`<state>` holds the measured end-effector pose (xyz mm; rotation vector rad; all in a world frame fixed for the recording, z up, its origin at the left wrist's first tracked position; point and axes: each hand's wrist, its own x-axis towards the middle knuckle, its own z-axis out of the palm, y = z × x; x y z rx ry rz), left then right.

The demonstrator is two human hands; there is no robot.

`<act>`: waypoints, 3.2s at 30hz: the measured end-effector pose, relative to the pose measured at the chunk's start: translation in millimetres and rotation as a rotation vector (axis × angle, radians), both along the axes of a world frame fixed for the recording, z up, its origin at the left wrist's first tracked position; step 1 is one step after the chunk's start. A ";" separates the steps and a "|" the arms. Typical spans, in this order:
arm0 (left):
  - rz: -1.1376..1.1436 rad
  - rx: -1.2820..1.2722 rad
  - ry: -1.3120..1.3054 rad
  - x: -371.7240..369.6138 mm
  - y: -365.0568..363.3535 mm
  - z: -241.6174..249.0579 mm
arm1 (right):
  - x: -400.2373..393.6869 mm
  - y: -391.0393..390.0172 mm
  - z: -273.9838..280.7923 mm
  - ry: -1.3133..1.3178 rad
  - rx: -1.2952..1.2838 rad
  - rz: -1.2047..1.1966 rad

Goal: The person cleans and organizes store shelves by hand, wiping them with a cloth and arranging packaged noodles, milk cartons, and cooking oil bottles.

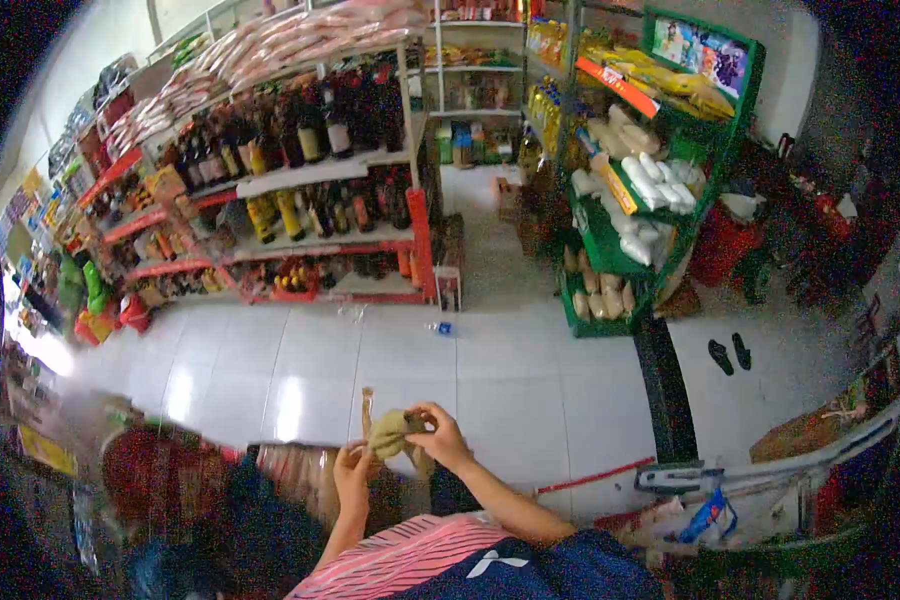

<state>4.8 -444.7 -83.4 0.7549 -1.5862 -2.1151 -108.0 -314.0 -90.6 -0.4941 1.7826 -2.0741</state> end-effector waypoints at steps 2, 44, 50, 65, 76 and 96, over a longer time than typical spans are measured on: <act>0.014 -0.275 0.048 -53.7 -13.8 -16.8 | -43.4 -10.0 -13.1 -0.004 -0.049 -0.058; -0.861 -0.294 0.654 -927.9 129.9 145.4 | -650.5 232.4 201.5 0.692 0.346 -1.563; -0.940 -0.316 1.117 -954.8 304.8 202.2 | -690.0 266.8 247.2 0.940 0.332 -1.698; -0.793 -0.732 1.481 -1096.7 339.3 200.7 | -756.9 291.5 236.1 1.117 0.901 -1.864; -0.421 -0.811 1.146 -1323.0 296.6 213.9 | -767.5 297.8 227.2 1.213 1.282 -2.096; -0.850 -0.810 1.208 -1126.8 319.3 213.4 | -781.5 290.8 234.3 1.218 1.484 -2.208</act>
